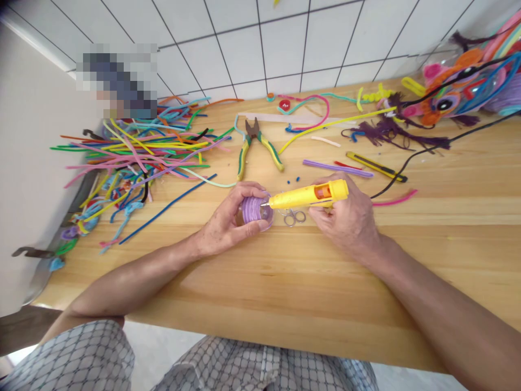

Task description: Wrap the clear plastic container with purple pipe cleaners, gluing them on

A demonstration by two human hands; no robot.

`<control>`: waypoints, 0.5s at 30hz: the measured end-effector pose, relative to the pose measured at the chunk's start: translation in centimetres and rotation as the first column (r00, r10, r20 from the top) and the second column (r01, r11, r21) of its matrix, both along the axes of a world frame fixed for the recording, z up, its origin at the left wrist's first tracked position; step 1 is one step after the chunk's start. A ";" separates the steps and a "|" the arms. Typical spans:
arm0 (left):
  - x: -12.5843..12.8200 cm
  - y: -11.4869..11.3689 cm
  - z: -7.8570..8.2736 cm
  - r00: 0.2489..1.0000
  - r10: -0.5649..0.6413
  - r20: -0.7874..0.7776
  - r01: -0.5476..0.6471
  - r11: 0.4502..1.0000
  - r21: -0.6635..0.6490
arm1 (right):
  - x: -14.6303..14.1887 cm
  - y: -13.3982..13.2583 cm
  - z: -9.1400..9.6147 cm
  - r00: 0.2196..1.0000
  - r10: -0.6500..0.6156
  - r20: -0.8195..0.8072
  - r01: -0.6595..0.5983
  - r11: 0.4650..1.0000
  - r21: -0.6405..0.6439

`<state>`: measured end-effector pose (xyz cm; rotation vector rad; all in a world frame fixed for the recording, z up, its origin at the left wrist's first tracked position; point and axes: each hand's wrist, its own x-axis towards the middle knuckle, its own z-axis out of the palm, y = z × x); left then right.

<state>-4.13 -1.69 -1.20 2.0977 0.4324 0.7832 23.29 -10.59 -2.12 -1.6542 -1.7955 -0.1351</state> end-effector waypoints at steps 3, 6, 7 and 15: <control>0.0 0.0 0.1 1.000 0.004 -0.014 -0.004 1.000 -0.010 | 0.0 0.0 0.0 1.000 -0.005 -0.015 0.005 1.000 -0.008; 0.0 -0.1 0.2 1.000 0.012 -0.028 -0.012 0.999 -0.030 | 0.1 0.0 0.0 1.000 -0.017 -0.019 0.017 0.999 -0.036; 0.0 -0.1 0.2 0.999 0.015 -0.032 -0.016 0.999 -0.039 | 0.1 -0.1 0.0 1.000 -0.021 -0.015 0.021 0.999 -0.045; 0.0 -0.1 0.1 0.999 0.027 -0.027 -0.029 0.998 -0.057 | -0.1 -0.3 0.0 0.999 -0.045 0.025 0.046 0.998 -0.043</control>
